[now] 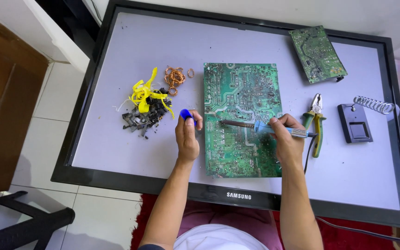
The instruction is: Desoldering electronic components from a printed circuit board using a soldering iron and a desoldering pump.
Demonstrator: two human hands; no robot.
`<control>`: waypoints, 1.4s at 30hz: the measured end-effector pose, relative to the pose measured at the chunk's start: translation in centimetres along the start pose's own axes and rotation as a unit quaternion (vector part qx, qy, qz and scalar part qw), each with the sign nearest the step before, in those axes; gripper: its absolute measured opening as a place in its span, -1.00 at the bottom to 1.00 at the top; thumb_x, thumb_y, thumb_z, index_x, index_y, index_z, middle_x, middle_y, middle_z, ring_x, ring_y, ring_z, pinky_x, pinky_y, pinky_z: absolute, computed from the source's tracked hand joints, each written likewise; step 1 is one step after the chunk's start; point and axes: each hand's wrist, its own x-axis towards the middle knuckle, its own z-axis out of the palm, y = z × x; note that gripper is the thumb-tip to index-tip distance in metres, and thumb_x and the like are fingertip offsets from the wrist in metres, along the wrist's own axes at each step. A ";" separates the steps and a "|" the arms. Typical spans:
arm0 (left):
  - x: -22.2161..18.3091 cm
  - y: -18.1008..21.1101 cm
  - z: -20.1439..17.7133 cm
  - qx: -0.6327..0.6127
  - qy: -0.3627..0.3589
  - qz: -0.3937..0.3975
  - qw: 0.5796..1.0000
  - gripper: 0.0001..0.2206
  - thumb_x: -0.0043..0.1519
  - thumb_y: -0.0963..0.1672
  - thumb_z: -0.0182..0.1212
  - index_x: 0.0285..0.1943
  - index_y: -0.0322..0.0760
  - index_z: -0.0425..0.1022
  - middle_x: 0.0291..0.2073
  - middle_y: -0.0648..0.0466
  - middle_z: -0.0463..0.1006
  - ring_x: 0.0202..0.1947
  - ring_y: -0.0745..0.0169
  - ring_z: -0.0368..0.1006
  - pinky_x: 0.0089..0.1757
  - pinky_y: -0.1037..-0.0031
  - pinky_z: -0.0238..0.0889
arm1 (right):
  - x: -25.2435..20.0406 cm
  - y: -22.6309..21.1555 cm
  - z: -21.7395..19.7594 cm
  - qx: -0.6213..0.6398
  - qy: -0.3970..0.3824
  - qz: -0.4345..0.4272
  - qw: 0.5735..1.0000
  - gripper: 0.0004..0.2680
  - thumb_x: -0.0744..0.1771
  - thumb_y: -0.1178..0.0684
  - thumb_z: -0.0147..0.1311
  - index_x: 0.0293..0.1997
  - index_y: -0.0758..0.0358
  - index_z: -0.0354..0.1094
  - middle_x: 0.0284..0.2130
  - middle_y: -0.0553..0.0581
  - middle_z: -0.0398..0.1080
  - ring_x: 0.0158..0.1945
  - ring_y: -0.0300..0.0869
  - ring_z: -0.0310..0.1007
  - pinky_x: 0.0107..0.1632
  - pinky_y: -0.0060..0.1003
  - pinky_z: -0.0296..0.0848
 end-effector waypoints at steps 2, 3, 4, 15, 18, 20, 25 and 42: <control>0.0 0.0 -0.2 -0.001 0.004 0.000 1.000 -0.71 0.53 -0.08 -0.26 -0.10 -0.28 0.37 -0.48 0.07 0.34 -0.43 0.31 0.26 -0.28 0.49 0.29 | 0.8 1.1 -1.0 -0.006 -0.008 -0.008 1.000 -0.78 0.35 0.15 0.30 -0.47 0.31 0.33 -0.58 0.16 0.34 -0.55 -0.35 0.21 -0.43 -0.48 0.31; 0.0 0.0 -0.3 -0.003 0.007 -0.002 1.000 -0.71 0.54 -0.08 -0.25 -0.09 -0.28 0.37 -0.48 0.08 0.35 -0.42 0.31 0.26 -0.27 0.49 0.29 | 1.3 1.6 -1.6 -0.014 -0.015 -0.015 1.000 -0.79 0.35 0.16 0.30 -0.46 0.32 0.33 -0.58 0.17 0.34 -0.55 -0.34 0.22 -0.43 -0.47 0.30; 0.0 0.1 -0.3 -0.004 0.006 -0.001 1.000 -0.71 0.54 -0.08 -0.25 -0.09 -0.28 0.37 -0.48 0.08 0.35 -0.42 0.31 0.26 -0.27 0.49 0.29 | 1.5 1.3 -1.5 -0.014 -0.014 -0.015 1.000 -0.79 0.35 0.16 0.30 -0.46 0.32 0.33 -0.58 0.17 0.34 -0.55 -0.34 0.22 -0.43 -0.47 0.30; 0.0 -0.2 -0.2 -0.014 0.012 -0.014 1.000 -0.71 0.54 -0.06 -0.26 -0.07 -0.26 0.37 -0.47 0.10 0.33 -0.42 0.34 0.25 -0.26 0.51 0.29 | 4.6 0.5 -0.7 -0.001 -0.065 0.032 0.997 -0.77 0.32 0.20 0.23 -0.56 0.29 0.26 -0.68 0.14 0.21 -0.60 -0.35 0.08 -0.50 -0.50 0.13; 0.0 -0.2 -0.2 -0.005 0.009 -0.015 1.000 -0.72 0.54 -0.07 -0.25 -0.08 -0.28 0.37 -0.47 0.07 0.33 -0.41 0.32 0.25 -0.26 0.49 0.28 | 5.2 0.3 -0.7 0.020 -0.039 0.032 0.999 -0.77 0.33 0.19 0.23 -0.55 0.28 0.26 -0.64 0.20 0.30 -0.58 -0.38 0.07 -0.49 -0.51 0.14; -0.1 -0.2 0.1 -0.004 0.008 -0.015 1.000 -0.71 0.53 -0.07 -0.25 -0.08 -0.29 0.37 -0.48 0.07 0.33 -0.42 0.31 0.25 -0.27 0.48 0.28 | 5.3 1.5 -0.7 0.033 -0.028 0.036 0.998 -0.76 0.34 0.19 0.23 -0.55 0.26 0.26 -0.64 0.23 0.31 -0.60 -0.36 0.07 -0.51 -0.49 0.12; 0.0 -0.1 -0.1 -0.003 0.011 -0.010 1.000 -0.71 0.53 -0.07 -0.25 -0.09 -0.29 0.38 -0.49 0.07 0.33 -0.43 0.30 0.25 -0.27 0.48 0.28 | 4.5 2.6 -0.4 0.077 -0.006 0.049 0.996 -0.76 0.34 0.17 0.24 -0.52 0.24 0.24 -0.61 0.27 0.37 -0.61 -0.35 0.05 -0.50 -0.49 0.10; 0.1 -0.5 0.1 -0.021 0.018 -0.015 1.000 -0.70 0.54 -0.07 -0.25 -0.10 -0.31 0.36 -0.48 0.05 0.33 -0.42 0.30 0.25 -0.27 0.49 0.27 | 1.4 -2.6 -1.7 -0.112 -0.193 -0.064 0.973 -0.87 0.24 0.23 0.44 -0.39 0.43 0.51 -0.58 0.22 0.37 -0.50 -0.22 0.16 -0.40 -0.31 0.20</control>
